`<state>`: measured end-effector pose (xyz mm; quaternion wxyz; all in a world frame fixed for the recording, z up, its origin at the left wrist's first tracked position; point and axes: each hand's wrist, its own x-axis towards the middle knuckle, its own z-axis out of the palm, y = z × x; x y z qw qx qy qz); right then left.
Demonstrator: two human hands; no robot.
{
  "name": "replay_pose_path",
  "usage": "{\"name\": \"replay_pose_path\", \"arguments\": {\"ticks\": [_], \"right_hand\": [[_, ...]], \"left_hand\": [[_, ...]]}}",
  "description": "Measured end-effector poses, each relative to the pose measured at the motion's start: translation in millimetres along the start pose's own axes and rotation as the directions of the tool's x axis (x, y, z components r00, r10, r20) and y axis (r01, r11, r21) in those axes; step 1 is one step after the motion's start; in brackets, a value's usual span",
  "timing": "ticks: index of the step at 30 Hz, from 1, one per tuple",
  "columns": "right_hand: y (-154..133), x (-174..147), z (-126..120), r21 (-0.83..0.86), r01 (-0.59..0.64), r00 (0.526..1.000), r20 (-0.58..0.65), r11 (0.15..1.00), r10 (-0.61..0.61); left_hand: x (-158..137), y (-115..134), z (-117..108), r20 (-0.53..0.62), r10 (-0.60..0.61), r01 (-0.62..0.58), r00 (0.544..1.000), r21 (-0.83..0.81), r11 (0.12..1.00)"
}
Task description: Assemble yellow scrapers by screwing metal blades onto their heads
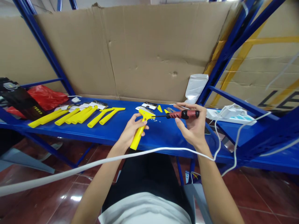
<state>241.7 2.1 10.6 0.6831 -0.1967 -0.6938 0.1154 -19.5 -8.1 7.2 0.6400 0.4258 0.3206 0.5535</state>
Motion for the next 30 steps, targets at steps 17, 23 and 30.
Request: {"name": "replay_pose_path", "arguments": {"ticks": [17,23,30], "right_hand": [[5.2,-2.6,1.5,-0.163,0.044,0.984,-0.164,0.986,-0.071],[2.1,-1.7,2.7,0.029,0.028,0.999,-0.031,0.999,-0.027],[4.1,-3.8,4.0,-0.139,0.066,0.989,-0.122,0.988,-0.084]], "left_hand": [[-0.1,-0.9,-2.1,0.022,-0.006,0.006,1.0,-0.025,1.0],[0.1,-2.0,-2.1,0.014,0.001,0.0,1.0,-0.039,0.999],[-2.9,-0.4,-0.5,-0.009,-0.005,0.005,1.0,-0.021,1.0]]}}
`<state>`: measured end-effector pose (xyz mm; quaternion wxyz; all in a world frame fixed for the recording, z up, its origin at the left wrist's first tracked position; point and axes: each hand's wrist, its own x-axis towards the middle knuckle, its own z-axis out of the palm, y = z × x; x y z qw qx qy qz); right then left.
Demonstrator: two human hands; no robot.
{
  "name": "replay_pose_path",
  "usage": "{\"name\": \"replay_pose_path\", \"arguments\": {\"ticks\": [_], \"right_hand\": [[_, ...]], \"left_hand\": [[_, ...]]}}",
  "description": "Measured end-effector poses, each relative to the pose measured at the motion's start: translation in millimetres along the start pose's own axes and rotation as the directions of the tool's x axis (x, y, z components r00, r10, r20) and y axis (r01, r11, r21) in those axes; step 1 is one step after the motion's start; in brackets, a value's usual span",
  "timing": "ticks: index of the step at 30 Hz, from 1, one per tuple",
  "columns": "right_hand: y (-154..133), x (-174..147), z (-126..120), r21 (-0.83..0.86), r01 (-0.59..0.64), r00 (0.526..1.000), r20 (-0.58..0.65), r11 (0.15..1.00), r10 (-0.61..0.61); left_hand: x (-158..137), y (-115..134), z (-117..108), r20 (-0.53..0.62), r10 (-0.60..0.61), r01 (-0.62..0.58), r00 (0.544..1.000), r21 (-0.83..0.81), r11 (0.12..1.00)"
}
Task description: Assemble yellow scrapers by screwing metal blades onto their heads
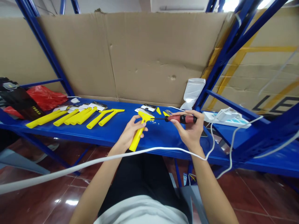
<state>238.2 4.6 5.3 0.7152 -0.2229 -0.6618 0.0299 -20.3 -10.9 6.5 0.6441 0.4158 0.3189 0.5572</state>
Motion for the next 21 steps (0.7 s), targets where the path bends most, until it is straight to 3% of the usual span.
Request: {"name": "replay_pose_path", "arguments": {"ticks": [2,6,12,18,21], "right_hand": [[0.0,0.5,-0.4,0.012,0.004,1.0,-0.008,1.0,-0.004],[-2.1,2.1,-0.1,0.181,-0.067,0.993,0.113,0.981,0.047],[-2.5,1.6,-1.0,-0.041,-0.007,0.999,-0.038,0.999,0.006],[-3.5,1.9,-1.2,0.152,-0.109,0.989,0.12,0.982,0.091],[-2.2,0.0,-0.9,0.07,-0.064,0.995,0.081,0.995,0.058]], "left_hand": [[-0.5,0.1,0.1,0.01,-0.006,0.005,1.0,0.013,1.0],[0.5,-1.1,-0.7,0.008,0.009,-0.009,1.0,0.017,1.0],[-0.6,0.0,0.7,0.014,0.002,-0.003,1.0,0.017,1.0],[1.7,-1.5,-1.2,0.017,0.016,-0.016,1.0,0.008,1.0],[3.5,-2.9,-2.6,0.005,0.025,-0.025,1.0,-0.004,1.0]]}}
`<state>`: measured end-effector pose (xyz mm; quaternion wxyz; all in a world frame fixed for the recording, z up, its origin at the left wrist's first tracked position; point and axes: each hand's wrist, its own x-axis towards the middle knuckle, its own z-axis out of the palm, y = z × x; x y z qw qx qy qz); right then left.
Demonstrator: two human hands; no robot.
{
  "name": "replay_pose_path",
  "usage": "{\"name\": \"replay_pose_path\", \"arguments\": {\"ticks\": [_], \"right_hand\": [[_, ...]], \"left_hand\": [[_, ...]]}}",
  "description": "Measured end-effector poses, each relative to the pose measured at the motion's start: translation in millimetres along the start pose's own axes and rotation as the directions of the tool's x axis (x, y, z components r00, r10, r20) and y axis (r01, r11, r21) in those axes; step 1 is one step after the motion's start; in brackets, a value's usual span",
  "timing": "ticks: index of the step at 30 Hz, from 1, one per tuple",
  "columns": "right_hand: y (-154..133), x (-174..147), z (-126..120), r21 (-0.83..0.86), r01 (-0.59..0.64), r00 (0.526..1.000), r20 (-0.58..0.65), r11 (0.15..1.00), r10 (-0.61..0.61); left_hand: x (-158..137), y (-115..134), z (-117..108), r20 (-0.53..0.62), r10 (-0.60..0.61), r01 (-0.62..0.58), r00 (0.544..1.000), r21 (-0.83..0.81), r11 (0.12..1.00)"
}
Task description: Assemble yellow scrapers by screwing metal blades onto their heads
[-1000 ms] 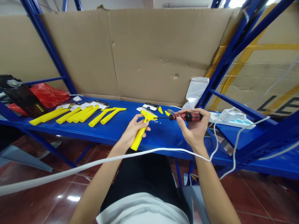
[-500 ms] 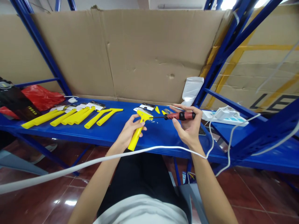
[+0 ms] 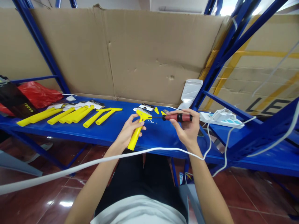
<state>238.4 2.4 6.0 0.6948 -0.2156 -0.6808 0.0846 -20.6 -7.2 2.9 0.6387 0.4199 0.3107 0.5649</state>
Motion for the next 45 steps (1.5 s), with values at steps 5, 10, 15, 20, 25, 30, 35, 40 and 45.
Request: {"name": "replay_pose_path", "arguments": {"ticks": [5,10,15,20,25,30,35,40,45], "right_hand": [[4.1,-1.2,-1.3,-0.064,-0.024,0.999,-0.037,0.998,0.022],[1.5,-0.4,1.3,0.067,-0.069,0.997,0.039,0.995,0.067],[-0.1,-0.7,1.6,-0.187,-0.003,0.988,-0.149,0.982,-0.026],[4.3,-0.8,-1.6,0.036,-0.027,1.0,-0.004,0.999,0.027],[5.0,-0.6,0.5,-0.059,-0.015,1.0,-0.019,0.998,0.014],[4.0,0.6,-0.2,-0.112,0.018,0.996,-0.087,0.994,-0.027],[4.7,-0.8,-0.3,0.062,-0.045,0.997,0.067,0.997,0.04],[8.4,-3.1,-0.8,-0.119,0.013,0.999,-0.041,0.993,-0.018],[6.2,-1.5,-1.0,-0.005,-0.045,0.999,0.023,0.999,0.045]], "left_hand": [[-0.5,0.2,-0.8,0.013,-0.005,0.005,1.0,0.002,1.0],[-0.5,0.6,-1.3,-0.002,0.008,-0.008,1.0,0.002,1.0],[-1.6,0.7,-0.1,0.013,-0.001,0.001,1.0,-0.006,1.0],[-1.1,-1.9,-2.3,0.031,0.002,-0.002,1.0,-0.01,1.0],[0.3,-3.4,-2.7,0.013,0.032,-0.031,0.999,-0.02,0.999],[-1.4,-0.9,-0.7,0.026,0.005,-0.005,1.0,-0.016,1.0],[-0.6,-1.9,-2.7,0.025,0.031,-0.031,0.999,-0.015,0.999],[0.8,-3.5,-3.3,0.012,0.031,-0.031,0.999,-0.022,0.999],[1.4,-4.8,-3.6,0.023,0.041,-0.041,0.999,-0.027,0.999]]}}
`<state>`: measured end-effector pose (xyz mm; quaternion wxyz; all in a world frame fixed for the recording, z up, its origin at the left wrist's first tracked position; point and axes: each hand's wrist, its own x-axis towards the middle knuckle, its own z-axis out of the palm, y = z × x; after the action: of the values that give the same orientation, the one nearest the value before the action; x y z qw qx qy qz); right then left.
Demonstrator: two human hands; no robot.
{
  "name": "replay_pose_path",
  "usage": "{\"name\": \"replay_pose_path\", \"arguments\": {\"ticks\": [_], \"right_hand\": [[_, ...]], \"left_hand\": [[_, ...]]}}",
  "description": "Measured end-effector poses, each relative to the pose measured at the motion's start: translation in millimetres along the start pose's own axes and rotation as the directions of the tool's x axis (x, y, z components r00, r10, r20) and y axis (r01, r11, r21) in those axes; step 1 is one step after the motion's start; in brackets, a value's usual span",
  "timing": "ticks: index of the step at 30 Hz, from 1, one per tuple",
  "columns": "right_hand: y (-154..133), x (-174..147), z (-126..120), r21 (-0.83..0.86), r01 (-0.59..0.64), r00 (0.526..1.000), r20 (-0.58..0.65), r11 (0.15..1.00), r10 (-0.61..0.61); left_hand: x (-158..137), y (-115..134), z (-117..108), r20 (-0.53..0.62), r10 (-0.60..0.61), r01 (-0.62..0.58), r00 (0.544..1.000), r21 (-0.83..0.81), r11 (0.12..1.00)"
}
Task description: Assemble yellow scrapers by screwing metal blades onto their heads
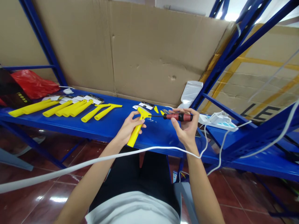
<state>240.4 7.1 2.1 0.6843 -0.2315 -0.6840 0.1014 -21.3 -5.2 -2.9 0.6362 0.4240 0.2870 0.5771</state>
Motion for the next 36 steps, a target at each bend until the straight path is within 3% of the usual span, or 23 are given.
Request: {"name": "replay_pose_path", "arguments": {"ticks": [3,10,16,18,23,27,36], "right_hand": [[-1.8,-0.2,1.2,0.08,-0.016,0.998,0.06,0.997,0.011],[7.1,-2.2,-2.9,-0.157,0.018,0.995,-0.096,0.987,-0.034],[-0.7,0.9,-1.4,0.101,-0.006,0.999,0.037,0.995,0.002],[-2.9,0.6,-0.3,0.119,-0.027,0.998,0.057,0.993,0.021],[0.2,-1.1,-0.9,-0.025,-0.018,0.999,-0.033,1.0,0.017],[1.7,0.3,-0.9,-0.149,0.033,0.99,-0.127,0.988,-0.052],[3.4,-0.2,-2.8,-0.235,0.0,0.988,-0.153,0.972,-0.036]], "left_hand": [[0.6,-0.5,-0.6,-0.012,0.01,-0.01,1.0,0.003,1.0],[1.2,-1.6,-1.1,0.019,0.0,-0.001,1.0,0.019,1.0],[2.4,-3.7,-3.3,0.032,0.009,-0.009,0.999,0.028,1.0],[2.9,-4.0,-3.7,0.019,0.017,-0.018,1.0,0.036,0.999],[3.7,-4.1,-3.5,0.004,0.012,-0.012,1.0,0.038,0.999],[3.7,-4.4,-4.1,0.013,0.01,-0.01,1.0,0.033,0.999],[4.7,-4.4,-5.1,0.015,0.011,-0.011,1.0,0.034,0.999]]}}
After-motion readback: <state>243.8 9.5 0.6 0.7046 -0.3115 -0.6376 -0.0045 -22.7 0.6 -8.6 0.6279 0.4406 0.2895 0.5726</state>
